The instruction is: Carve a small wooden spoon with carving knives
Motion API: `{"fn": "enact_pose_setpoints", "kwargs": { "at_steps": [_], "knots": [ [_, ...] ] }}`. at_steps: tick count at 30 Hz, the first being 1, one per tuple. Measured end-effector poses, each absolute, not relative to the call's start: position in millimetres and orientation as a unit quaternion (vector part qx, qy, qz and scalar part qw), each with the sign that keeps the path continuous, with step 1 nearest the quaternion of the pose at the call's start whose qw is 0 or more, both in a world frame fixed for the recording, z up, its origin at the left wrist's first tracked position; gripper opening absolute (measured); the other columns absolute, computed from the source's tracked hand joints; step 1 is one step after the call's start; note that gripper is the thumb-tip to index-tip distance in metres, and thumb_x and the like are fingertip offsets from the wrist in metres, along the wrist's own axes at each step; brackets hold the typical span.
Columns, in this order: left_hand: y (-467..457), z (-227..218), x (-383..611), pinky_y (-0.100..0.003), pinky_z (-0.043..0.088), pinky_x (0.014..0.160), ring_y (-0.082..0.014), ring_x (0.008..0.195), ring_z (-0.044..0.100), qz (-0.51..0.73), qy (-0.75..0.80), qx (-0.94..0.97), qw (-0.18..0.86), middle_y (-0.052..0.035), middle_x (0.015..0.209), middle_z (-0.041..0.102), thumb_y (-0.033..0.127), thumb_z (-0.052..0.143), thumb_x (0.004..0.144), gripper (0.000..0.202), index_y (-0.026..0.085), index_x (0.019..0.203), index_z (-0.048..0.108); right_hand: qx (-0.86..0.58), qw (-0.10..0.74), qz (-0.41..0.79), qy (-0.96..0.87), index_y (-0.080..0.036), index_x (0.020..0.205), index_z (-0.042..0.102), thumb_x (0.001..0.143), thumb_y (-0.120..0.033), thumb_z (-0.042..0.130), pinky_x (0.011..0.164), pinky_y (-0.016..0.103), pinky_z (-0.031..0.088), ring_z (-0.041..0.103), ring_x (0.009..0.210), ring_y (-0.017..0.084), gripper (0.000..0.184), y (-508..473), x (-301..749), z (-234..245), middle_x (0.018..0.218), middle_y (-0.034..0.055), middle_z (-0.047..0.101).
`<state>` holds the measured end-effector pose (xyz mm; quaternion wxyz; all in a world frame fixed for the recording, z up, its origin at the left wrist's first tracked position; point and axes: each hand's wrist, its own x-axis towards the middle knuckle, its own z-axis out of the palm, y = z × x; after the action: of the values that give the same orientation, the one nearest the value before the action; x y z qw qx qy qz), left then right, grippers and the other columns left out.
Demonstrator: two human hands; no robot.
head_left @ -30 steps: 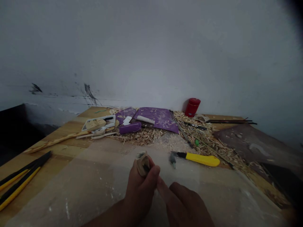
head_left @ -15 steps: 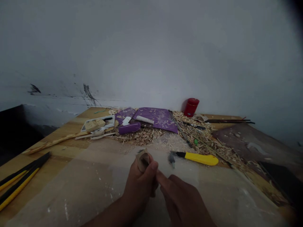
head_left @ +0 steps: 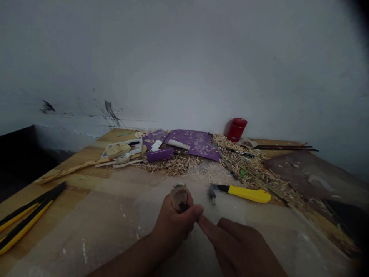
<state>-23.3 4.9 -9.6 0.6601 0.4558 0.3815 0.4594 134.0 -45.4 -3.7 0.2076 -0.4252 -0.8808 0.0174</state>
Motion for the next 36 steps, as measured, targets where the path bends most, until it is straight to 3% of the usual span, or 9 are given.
{"fn": "enact_pose_setpoints", "kwargs": {
  "at_steps": [7, 13, 19, 22, 25, 29, 31, 34, 36],
  "knots": [
    [-7, -4, -12, -0.016, 0.025, 0.028, -0.0049, 0.029, 0.032, 0.491, 0.455, 0.373, 0.643, 0.0092, 0.039, 0.040, 0.041, 0.062, 0.069, 0.032, 0.020, 0.061, 0.039, -0.391, 0.245, -0.004, -0.887, -0.014, 0.130, 0.033, 0.080, -0.009, 0.035, 0.042, 0.023, 0.039, 0.055, 0.049, 0.016, 0.050, -47, 127, -13, 0.066, 0.0015, 0.057],
    [-2, -5, -11, -0.016, 0.026, 0.029, -0.0050, 0.028, 0.033, 0.495, 0.463, 0.327, 0.659, 0.0094, 0.039, 0.040, 0.040, 0.058, 0.072, 0.029, 0.020, 0.062, 0.040, -0.417, 0.261, 0.061, -0.868, -0.012, 0.126, 0.043, 0.084, -0.010, 0.031, 0.044, 0.024, 0.041, 0.057, 0.052, 0.017, 0.043, -42, 117, -16, 0.067, 0.0048, 0.059],
    [2, -9, -6, -0.017, 0.025, 0.031, -0.0054, 0.029, 0.030, 0.449, 0.437, 0.308, 0.716, 0.0100, 0.036, 0.034, 0.049, 0.057, 0.072, 0.038, 0.021, 0.059, 0.035, -0.470, 0.350, 0.229, -0.777, -0.020, 0.122, 0.052, 0.086, -0.015, 0.037, 0.063, 0.029, 0.050, 0.063, 0.073, 0.018, 0.039, -35, 111, -6, 0.083, 0.0049, 0.066],
    [11, -5, -11, -0.018, 0.030, 0.036, -0.0053, 0.034, 0.032, 0.495, 0.406, 0.262, 0.722, 0.0097, 0.045, 0.037, 0.037, 0.057, 0.074, 0.024, 0.021, 0.069, 0.040, -0.504, 0.413, 0.284, -0.703, -0.026, 0.116, 0.058, 0.086, -0.020, 0.042, 0.075, 0.032, 0.050, 0.062, 0.090, 0.019, 0.034, -31, 120, -7, 0.101, 0.0038, 0.067],
    [36, 4, -33, -0.024, 0.041, 0.050, -0.0080, 0.048, 0.045, 0.571, 0.459, 0.290, 0.616, 0.0036, 0.066, 0.049, 0.027, 0.051, 0.075, 0.014, 0.020, 0.086, 0.047, -0.558, 0.455, 0.300, -0.626, -0.024, 0.114, 0.060, 0.084, -0.028, 0.048, 0.070, 0.033, 0.052, 0.063, 0.091, 0.022, 0.033, -24, 133, -13, 0.102, 0.0060, 0.067],
    [69, 5, -68, -0.022, 0.039, 0.064, -0.0126, 0.076, 0.051, 0.620, 0.515, 0.447, 0.387, -0.0006, 0.092, 0.053, 0.022, 0.064, 0.065, 0.030, 0.022, 0.094, 0.056, -0.559, 0.476, 0.352, -0.581, -0.018, 0.117, 0.057, 0.083, -0.032, 0.048, 0.050, 0.028, 0.051, 0.065, 0.068, 0.020, 0.038, -12, 144, -21, 0.076, 0.0050, 0.068],
    [75, -1, -75, -0.021, 0.037, 0.061, -0.0130, 0.073, 0.050, 0.577, 0.530, 0.526, 0.330, -0.0006, 0.088, 0.055, 0.023, 0.067, 0.063, 0.032, 0.021, 0.094, 0.059, -0.554, 0.476, 0.352, -0.586, -0.018, 0.115, 0.059, 0.082, -0.033, 0.048, 0.052, 0.029, 0.052, 0.065, 0.071, 0.020, 0.038, -10, 143, -21, 0.081, 0.0056, 0.069],
    [69, -10, -68, -0.021, 0.030, 0.046, -0.0108, 0.048, 0.043, 0.483, 0.527, 0.516, 0.472, 0.0020, 0.058, 0.051, 0.041, 0.054, 0.075, 0.026, 0.017, 0.083, 0.059, -0.560, 0.471, 0.305, -0.610, -0.019, 0.114, 0.060, 0.082, -0.030, 0.050, 0.072, 0.036, 0.053, 0.062, 0.094, 0.023, 0.035, -14, 140, -19, 0.103, 0.0080, 0.067],
    [60, -13, -57, -0.020, 0.030, 0.043, -0.0097, 0.044, 0.042, 0.461, 0.506, 0.484, 0.546, 0.0027, 0.056, 0.050, 0.045, 0.049, 0.078, 0.030, 0.017, 0.081, 0.057, -0.556, 0.454, 0.281, -0.637, -0.020, 0.116, 0.058, 0.082, -0.026, 0.050, 0.083, 0.038, 0.048, 0.059, 0.101, 0.022, 0.035, -19, 138, -17, 0.111, 0.0075, 0.064]
  ]
}}
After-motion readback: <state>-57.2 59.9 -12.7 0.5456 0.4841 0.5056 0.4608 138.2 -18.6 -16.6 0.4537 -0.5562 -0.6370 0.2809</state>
